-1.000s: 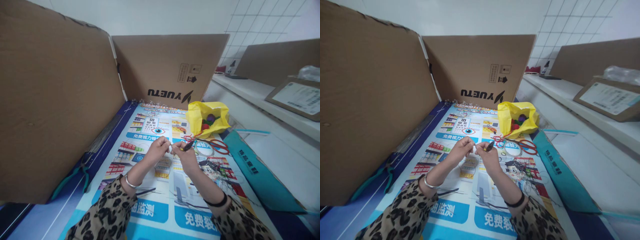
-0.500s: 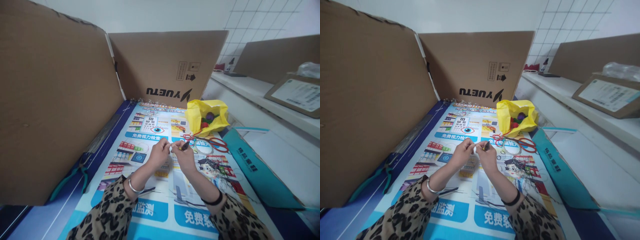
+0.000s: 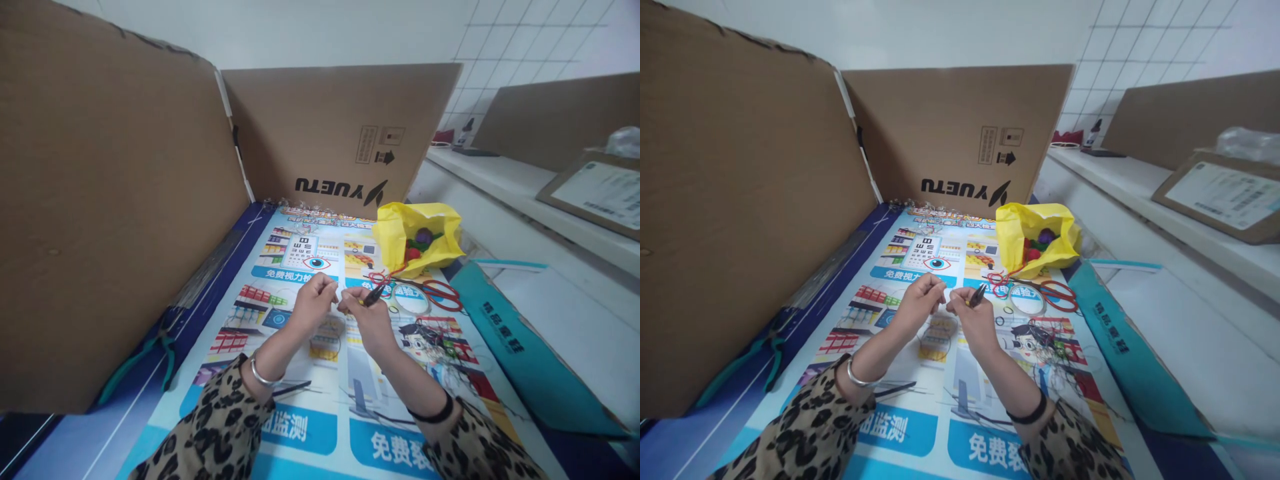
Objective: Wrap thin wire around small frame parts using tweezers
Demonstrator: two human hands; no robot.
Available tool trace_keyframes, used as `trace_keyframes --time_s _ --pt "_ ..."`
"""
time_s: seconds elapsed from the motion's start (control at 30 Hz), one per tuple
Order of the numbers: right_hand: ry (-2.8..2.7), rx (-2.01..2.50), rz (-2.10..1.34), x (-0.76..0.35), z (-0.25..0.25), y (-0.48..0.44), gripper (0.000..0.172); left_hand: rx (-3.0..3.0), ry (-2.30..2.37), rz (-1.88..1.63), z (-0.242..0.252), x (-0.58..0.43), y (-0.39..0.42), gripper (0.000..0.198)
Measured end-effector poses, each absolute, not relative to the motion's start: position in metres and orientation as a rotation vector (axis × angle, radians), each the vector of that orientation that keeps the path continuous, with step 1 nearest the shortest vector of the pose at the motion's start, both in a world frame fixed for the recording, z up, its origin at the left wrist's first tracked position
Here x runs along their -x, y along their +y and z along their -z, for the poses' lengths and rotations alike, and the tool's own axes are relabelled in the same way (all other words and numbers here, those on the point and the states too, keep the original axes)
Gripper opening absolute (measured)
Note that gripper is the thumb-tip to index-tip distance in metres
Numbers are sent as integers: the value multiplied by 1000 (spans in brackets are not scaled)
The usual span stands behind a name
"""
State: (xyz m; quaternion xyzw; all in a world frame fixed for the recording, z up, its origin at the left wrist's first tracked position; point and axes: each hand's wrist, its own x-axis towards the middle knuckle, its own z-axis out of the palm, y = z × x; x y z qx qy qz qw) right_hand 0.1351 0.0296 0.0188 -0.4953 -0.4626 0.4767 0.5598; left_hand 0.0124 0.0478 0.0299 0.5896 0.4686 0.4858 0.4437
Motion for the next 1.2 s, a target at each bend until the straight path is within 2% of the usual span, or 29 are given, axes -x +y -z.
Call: trace_keyframes --time_s 0.4,0.83,1.07,1.2 --pt "-1080 1112 -1117 -134 -9 31 21 -1672 1261 -1154 -34 -12 45 19" --pt "-1315 1222 -864 -131 -19 26 14 -1867 1397 -1129 -29 -12 44 18" --pt "-1296 1132 -1064 -135 -21 26 19 -1724 1247 -1129 -40 -2 50 20" --pt "-1297 1127 -1044 -136 -17 26 18 -1700 1187 -1093 -43 0 50 20"
